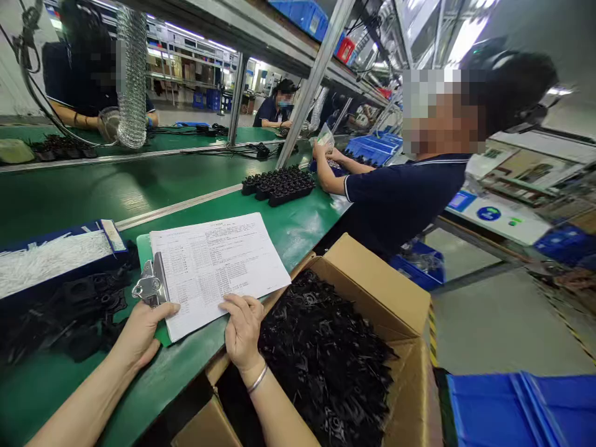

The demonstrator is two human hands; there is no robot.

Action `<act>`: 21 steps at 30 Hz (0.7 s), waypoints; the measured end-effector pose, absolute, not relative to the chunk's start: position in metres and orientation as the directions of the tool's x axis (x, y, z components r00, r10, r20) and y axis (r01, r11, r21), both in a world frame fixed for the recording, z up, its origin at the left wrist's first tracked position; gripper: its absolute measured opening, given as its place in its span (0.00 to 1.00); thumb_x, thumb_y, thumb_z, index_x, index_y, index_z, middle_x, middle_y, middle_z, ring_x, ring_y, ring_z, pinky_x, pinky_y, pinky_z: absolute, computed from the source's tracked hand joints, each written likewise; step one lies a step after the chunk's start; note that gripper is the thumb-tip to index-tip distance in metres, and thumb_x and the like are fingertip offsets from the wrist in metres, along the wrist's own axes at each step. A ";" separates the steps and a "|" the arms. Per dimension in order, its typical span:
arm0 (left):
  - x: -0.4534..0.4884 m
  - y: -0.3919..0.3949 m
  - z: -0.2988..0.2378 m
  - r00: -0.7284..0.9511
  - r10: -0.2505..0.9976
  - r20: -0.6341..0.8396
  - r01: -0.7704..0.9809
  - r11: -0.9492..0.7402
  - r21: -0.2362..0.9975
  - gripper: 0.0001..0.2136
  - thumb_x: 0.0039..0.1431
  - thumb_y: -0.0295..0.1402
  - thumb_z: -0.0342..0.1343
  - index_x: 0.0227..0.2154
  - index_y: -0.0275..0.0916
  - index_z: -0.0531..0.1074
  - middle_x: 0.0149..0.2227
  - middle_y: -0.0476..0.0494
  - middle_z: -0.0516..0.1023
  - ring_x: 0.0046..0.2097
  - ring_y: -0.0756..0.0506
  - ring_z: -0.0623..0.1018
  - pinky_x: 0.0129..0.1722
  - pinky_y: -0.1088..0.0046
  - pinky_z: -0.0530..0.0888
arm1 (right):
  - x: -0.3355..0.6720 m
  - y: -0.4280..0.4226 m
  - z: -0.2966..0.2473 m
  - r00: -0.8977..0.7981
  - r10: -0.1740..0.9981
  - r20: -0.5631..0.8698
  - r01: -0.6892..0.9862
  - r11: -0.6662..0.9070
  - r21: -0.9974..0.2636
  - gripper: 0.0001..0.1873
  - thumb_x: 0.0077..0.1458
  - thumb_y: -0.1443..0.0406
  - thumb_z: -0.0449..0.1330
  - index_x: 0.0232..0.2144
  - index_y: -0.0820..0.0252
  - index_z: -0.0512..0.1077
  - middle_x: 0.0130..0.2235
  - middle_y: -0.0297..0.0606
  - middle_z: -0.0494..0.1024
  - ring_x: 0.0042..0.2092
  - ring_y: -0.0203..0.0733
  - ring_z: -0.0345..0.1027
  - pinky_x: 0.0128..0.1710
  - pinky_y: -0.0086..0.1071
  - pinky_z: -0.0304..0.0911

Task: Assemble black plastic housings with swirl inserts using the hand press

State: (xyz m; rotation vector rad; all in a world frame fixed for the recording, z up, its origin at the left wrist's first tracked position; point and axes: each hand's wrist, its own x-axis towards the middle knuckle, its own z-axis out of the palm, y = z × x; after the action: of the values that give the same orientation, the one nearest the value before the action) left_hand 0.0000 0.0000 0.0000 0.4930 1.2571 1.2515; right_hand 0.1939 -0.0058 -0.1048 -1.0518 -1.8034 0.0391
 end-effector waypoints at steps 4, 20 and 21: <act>0.003 -0.001 0.002 -0.177 0.888 -0.423 -0.420 0.321 0.849 0.21 0.30 0.29 0.67 0.35 0.35 0.80 0.37 0.40 0.84 0.34 0.39 0.80 0.37 0.64 0.79 | 0.194 -0.005 -0.106 -0.114 0.662 0.741 0.635 0.622 -0.458 0.19 0.60 0.74 0.45 0.47 0.57 0.70 0.50 0.39 0.74 0.50 0.46 0.62 0.51 0.45 0.55; 0.001 0.002 -0.011 -0.147 0.908 -0.393 -0.458 0.290 0.841 0.24 0.31 0.30 0.67 0.39 0.33 0.80 0.41 0.39 0.84 0.47 0.37 0.80 0.41 0.71 0.77 | 0.194 -0.019 -0.091 -0.151 0.690 0.708 0.688 0.588 -0.425 0.17 0.62 0.75 0.50 0.50 0.59 0.68 0.52 0.42 0.72 0.53 0.46 0.60 0.54 0.46 0.56; 0.001 0.002 -0.009 -0.149 0.905 -0.399 -0.457 0.294 0.839 0.24 0.31 0.29 0.67 0.39 0.33 0.80 0.40 0.39 0.84 0.46 0.37 0.80 0.41 0.70 0.77 | 0.196 -0.025 -0.086 -0.156 0.677 0.719 0.702 0.588 -0.401 0.17 0.61 0.76 0.52 0.51 0.60 0.67 0.53 0.44 0.71 0.54 0.47 0.60 0.54 0.46 0.57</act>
State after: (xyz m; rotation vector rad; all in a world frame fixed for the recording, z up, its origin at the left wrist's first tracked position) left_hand 0.0009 0.0023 -0.0091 0.4980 1.1937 1.2745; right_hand 0.1959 -0.0246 -0.0864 -1.1143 -1.8675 -0.0329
